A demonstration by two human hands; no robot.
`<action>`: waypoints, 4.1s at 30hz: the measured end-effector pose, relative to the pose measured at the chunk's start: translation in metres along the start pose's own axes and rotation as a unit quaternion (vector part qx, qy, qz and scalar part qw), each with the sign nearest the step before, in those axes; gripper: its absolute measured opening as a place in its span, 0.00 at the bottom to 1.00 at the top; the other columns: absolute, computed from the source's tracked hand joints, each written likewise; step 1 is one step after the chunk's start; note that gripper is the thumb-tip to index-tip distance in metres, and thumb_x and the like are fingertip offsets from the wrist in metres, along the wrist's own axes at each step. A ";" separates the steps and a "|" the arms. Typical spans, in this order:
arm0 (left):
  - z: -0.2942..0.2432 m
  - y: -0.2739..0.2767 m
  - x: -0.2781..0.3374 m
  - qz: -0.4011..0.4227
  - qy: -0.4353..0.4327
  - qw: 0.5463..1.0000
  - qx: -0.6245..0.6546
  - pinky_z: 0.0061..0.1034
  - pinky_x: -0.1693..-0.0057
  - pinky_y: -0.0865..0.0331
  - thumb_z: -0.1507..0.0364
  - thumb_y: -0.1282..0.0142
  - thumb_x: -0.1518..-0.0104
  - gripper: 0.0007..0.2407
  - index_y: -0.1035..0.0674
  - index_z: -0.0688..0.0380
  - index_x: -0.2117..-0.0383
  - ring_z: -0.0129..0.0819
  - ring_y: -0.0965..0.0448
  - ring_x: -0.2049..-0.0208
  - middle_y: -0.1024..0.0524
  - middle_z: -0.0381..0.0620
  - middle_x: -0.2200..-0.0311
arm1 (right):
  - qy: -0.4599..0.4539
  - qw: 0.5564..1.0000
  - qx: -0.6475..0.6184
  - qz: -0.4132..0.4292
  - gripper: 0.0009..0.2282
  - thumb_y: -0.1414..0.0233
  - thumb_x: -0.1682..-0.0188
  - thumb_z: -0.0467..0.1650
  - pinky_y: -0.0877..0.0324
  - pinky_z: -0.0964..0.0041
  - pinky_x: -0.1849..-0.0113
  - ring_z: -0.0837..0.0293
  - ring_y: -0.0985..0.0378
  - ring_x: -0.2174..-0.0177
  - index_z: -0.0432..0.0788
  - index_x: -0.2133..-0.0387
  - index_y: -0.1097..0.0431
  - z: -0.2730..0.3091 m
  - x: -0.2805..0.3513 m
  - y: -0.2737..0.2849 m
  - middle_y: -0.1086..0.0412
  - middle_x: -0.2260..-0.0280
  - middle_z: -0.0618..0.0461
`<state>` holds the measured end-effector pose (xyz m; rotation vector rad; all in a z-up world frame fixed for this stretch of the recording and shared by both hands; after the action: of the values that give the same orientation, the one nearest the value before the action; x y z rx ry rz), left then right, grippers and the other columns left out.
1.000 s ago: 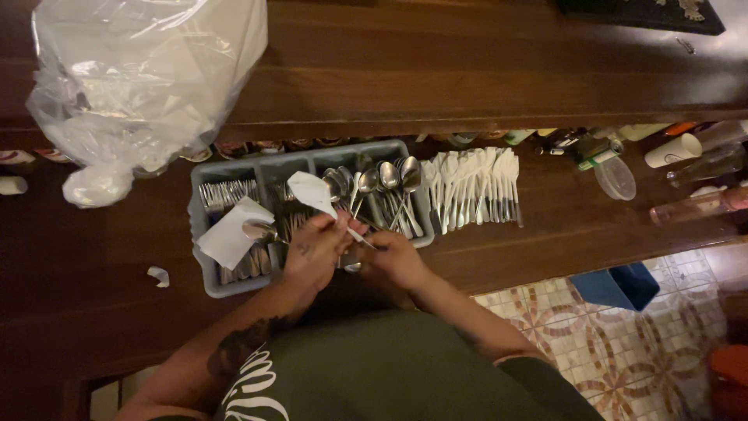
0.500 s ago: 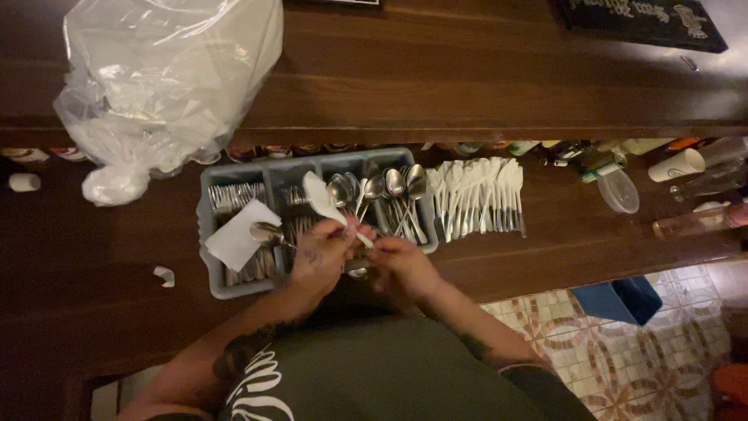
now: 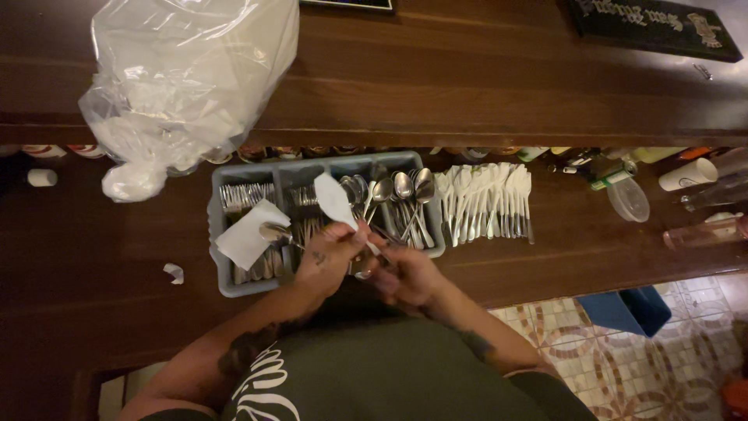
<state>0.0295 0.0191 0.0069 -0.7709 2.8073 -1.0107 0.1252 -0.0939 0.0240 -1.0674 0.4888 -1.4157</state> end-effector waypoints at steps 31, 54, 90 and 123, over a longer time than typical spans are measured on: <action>0.033 0.020 -0.009 -0.102 -0.043 0.993 -0.040 0.25 0.49 0.31 0.73 0.44 0.35 0.12 0.19 0.72 0.51 0.33 0.22 0.57 0.18 0.52 0.58 | 0.387 0.548 0.697 -0.254 0.10 0.41 0.53 0.23 0.34 0.52 0.67 0.42 0.29 0.69 0.39 0.66 0.38 0.023 0.003 -0.006 0.35 0.69 0.42; -0.066 0.038 0.052 -0.075 -0.276 0.668 -0.687 0.42 0.41 0.31 0.64 0.39 0.42 0.21 0.24 0.52 0.41 0.44 0.21 0.54 0.22 0.46 0.56 | 0.420 0.504 0.630 -0.415 0.11 0.42 0.52 0.27 0.28 0.58 0.65 0.44 0.31 0.56 0.38 0.62 0.38 0.027 0.033 0.104 0.33 0.51 0.38; -0.024 0.162 0.080 -0.236 -0.227 0.533 -0.780 0.61 0.27 0.54 0.55 0.45 0.35 0.27 0.29 0.50 0.31 0.63 0.43 0.30 0.41 0.59 0.28 | 0.273 0.215 0.572 -0.743 0.18 0.37 0.57 0.38 0.37 0.37 0.52 0.35 0.34 0.50 0.48 0.55 0.27 0.129 0.114 0.297 0.36 0.44 0.45; -0.032 0.148 0.083 -0.282 -0.281 0.513 -0.761 0.57 0.32 0.50 0.52 0.50 0.39 0.28 0.31 0.49 0.34 0.57 0.39 0.33 0.37 0.57 0.32 | 0.454 0.077 0.880 0.120 0.09 0.42 0.46 0.26 0.29 0.66 0.45 0.56 0.25 0.51 0.35 0.55 0.29 0.026 0.141 -0.361 0.27 0.55 0.50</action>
<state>-0.1146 0.0957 -0.0497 -1.5807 2.0164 1.8561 -0.0281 -0.1549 0.3754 1.9979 -0.4789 -0.9226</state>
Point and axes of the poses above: each hand's wrist, its own x-axis away from the middle knuckle, its own y-axis out of the back of the hand, z = x × y, the point moved 5 cm from there along -x, towards the middle knuckle
